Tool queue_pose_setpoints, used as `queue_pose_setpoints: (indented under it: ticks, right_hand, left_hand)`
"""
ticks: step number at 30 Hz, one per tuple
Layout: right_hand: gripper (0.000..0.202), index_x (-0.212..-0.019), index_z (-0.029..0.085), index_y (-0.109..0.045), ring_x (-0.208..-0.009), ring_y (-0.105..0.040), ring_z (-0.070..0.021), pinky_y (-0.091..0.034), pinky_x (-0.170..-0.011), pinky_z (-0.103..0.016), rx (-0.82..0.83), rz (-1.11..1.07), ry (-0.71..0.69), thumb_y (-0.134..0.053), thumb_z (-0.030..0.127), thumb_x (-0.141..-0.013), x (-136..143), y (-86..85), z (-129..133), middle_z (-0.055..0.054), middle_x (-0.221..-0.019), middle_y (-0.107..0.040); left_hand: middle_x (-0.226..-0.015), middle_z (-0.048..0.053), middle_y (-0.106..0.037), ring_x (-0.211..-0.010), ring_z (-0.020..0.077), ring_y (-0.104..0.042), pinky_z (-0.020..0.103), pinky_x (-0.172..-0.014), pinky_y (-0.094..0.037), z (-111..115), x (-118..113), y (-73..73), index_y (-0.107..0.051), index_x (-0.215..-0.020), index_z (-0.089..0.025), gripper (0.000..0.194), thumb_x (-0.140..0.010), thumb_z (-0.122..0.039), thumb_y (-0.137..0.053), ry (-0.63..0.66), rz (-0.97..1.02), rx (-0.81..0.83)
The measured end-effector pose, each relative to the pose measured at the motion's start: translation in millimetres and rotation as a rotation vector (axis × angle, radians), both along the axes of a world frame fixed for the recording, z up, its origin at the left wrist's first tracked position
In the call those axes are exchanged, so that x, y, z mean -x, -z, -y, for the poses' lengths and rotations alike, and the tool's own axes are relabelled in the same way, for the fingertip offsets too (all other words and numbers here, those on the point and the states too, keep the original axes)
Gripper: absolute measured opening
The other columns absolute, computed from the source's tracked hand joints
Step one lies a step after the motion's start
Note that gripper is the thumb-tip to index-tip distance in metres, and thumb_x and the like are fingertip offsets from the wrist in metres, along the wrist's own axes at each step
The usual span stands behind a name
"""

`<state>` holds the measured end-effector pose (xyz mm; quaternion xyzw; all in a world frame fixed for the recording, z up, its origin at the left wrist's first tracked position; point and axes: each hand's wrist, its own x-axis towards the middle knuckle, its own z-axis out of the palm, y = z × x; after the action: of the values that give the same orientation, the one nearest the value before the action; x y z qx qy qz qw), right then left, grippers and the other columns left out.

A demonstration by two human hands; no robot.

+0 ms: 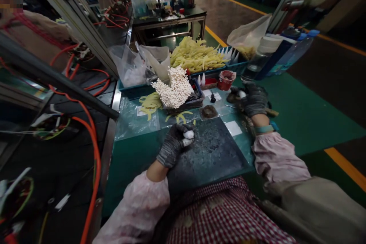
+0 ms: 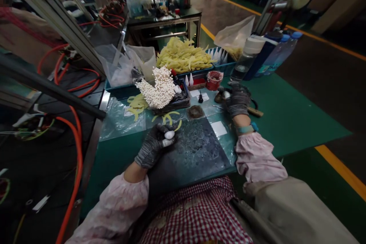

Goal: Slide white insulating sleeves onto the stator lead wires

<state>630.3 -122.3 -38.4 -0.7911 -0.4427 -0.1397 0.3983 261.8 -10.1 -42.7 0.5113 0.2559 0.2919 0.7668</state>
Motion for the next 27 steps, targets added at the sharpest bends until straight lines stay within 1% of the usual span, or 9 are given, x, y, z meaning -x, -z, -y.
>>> queue_pose_setpoints:
  ticks: [3, 5, 7, 8, 11, 16, 20, 23, 27]
  right_hand:
    - [0.035, -0.13, 0.019, -0.078, -0.131, -0.073, -0.0399, -0.053, -0.122, -0.071, -0.034, 0.006, -0.038, -0.073, 0.033, -0.098, 33.0, -3.7, -0.7, -0.019, -0.132, -0.081]
    - [0.031, -0.129, 0.026, -0.081, -0.13, -0.075, -0.0332, -0.059, -0.12, -0.057, -0.012, -0.007, -0.252, -0.078, 0.038, -0.1, 69.1, -10.5, 0.6, -0.012, -0.134, -0.082]
    - [0.036, -0.134, 0.029, -0.082, -0.135, -0.072, -0.0332, -0.059, -0.121, -0.057, 0.003, -0.079, -0.608, -0.08, 0.046, -0.103, 108.2, -17.4, 1.8, -0.011, -0.143, -0.079]
    - [0.039, -0.137, 0.03, -0.081, -0.138, -0.071, -0.0339, -0.059, -0.122, -0.057, 0.007, -0.119, -0.727, -0.081, 0.05, -0.104, 126.4, -19.8, 1.8, -0.011, -0.145, -0.078]
    - [0.045, -0.14, 0.029, -0.082, -0.14, -0.069, -0.0369, -0.058, -0.123, -0.058, 0.017, -0.202, -0.881, -0.085, 0.053, -0.102, 166.9, -20.4, -1.5, -0.013, -0.149, -0.075]
    - [0.027, -0.12, 0.028, -0.087, -0.134, -0.072, -0.0339, -0.061, -0.12, -0.056, 0.032, -0.244, -0.841, -0.08, 0.05, -0.105, 187.2, -13.0, -8.2, -0.011, -0.142, -0.078]
    - [0.02, -0.114, 0.027, -0.085, -0.125, -0.074, -0.0305, -0.063, -0.113, -0.053, -0.038, -0.238, -0.705, -0.08, 0.044, -0.105, 166.8, -15.7, -9.1, -0.012, -0.132, -0.079]
    - [0.018, -0.108, 0.027, -0.086, -0.119, -0.075, -0.0315, -0.063, -0.112, -0.053, -0.026, -0.184, -0.486, -0.086, 0.041, -0.097, 130.3, -15.6, -15.2, -0.01, -0.125, -0.08]
    - [0.024, -0.107, 0.024, -0.087, -0.118, -0.076, -0.0351, -0.062, -0.111, -0.055, 0.105, -0.098, -0.261, -0.084, 0.041, -0.091, 87.0, 0.3, -32.1, -0.013, -0.124, -0.082]
  left_hand:
    - [-0.113, 0.005, -0.084, -0.118, 0.029, -0.077, 0.051, -0.114, -0.059, -1.3, 0.5, 1.8, -0.061, -0.085, -0.023, 0.055, -0.062, -0.032, -0.11, 0.006, -0.015, -0.008]
    - [-0.115, 0.005, -0.084, -0.118, 0.0295, -0.077, 0.051, -0.113, -0.06, -2.4, 0.9, 2.6, -0.061, -0.085, -0.023, 0.055, -0.061, -0.032, -0.11, 0.012, -0.023, -0.012]
    - [-0.115, 0.006, -0.084, -0.115, 0.0287, -0.077, 0.049, -0.112, -0.06, -3.6, 1.7, 3.3, -0.061, -0.085, -0.023, 0.054, -0.061, -0.032, -0.109, 0.015, -0.04, -0.027]
    - [-0.113, 0.005, -0.084, -0.112, 0.0279, -0.076, 0.049, -0.111, -0.06, -4.0, 2.4, 3.7, -0.062, -0.085, -0.023, 0.053, -0.062, -0.033, -0.109, 0.017, -0.056, -0.037]
    - [-0.106, 0.004, -0.082, -0.103, 0.0254, -0.074, 0.047, -0.106, -0.062, -4.8, 5.1, 4.3, -0.067, -0.091, -0.023, 0.05, -0.063, -0.033, -0.108, 0.01, -0.116, -0.048]
    - [-0.104, 0.004, -0.08, -0.101, 0.0249, -0.074, 0.045, -0.104, -0.062, -1.3, 7.0, -0.9, -0.07, -0.096, -0.021, 0.054, -0.063, -0.038, -0.108, 0.033, -0.146, -0.038]
    - [-0.121, 0.008, -0.083, -0.117, 0.0311, -0.077, 0.049, -0.113, -0.06, -0.2, 6.5, -9.1, -0.074, -0.111, -0.021, 0.055, -0.07, -0.039, -0.105, 0.062, -0.136, -0.074]
    - [-0.127, 0.007, -0.082, -0.124, 0.0294, -0.076, 0.048, -0.118, -0.058, -9.2, 8.5, -12.0, -0.074, -0.113, -0.024, 0.051, -0.073, -0.04, -0.101, -0.108, -0.108, -0.111]
    - [-0.116, 0.004, -0.083, -0.111, 0.0248, -0.075, 0.041, -0.102, -0.063, -30.7, 16.4, -17.2, -0.075, -0.107, -0.025, 0.042, -0.076, -0.045, -0.096, -0.347, -0.068, -0.165]
